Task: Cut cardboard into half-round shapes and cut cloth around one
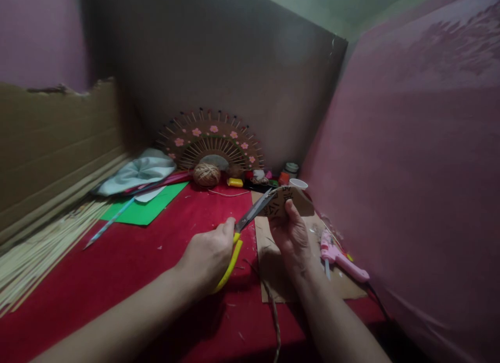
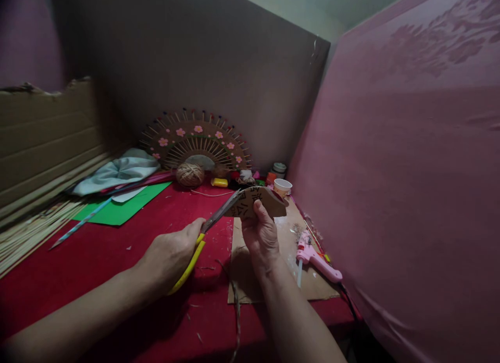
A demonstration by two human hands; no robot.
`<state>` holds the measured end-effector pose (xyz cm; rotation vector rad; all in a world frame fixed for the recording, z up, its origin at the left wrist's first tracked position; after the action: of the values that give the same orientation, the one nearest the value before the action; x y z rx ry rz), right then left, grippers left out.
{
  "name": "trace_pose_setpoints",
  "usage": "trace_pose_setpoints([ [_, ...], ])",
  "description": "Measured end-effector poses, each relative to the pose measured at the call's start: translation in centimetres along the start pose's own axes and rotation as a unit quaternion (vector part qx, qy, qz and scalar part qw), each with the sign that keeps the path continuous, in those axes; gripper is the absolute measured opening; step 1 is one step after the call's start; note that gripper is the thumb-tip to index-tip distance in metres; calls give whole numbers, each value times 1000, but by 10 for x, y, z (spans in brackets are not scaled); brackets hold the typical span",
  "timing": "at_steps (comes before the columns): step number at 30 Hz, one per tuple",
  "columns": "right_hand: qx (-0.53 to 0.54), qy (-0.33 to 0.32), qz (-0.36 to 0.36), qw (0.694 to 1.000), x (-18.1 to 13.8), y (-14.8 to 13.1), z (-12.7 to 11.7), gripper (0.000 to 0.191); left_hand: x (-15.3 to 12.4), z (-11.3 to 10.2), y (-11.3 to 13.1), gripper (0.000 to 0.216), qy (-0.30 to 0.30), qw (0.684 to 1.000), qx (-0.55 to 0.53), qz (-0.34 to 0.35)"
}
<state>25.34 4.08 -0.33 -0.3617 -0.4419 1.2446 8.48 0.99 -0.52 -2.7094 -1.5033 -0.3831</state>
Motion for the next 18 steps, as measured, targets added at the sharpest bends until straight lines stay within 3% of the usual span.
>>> trace_pose_setpoints([
  [10,-3,21,-3,1000,-2,2,0,28,-2,-6,0,22,-14,998,49,27],
  [14,28,26,23,999,-1,0,-1,24,1,-5,-5,19,-14,999,-32,-1],
  [18,52,-2,45,998,1,-2,-3,19,3,-6,-9,34,51,988,-143,-1],
])
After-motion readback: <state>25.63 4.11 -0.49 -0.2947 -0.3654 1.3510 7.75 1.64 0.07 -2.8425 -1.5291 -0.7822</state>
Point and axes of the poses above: each hand's wrist, its own x-axis towards the middle knuckle, its own z-axis out of the palm, y = z × x, the point moved 3 cm from there along x, towards the middle knuckle, and after that the axes turned 2 degrees about -x, right-handed, at the moved point
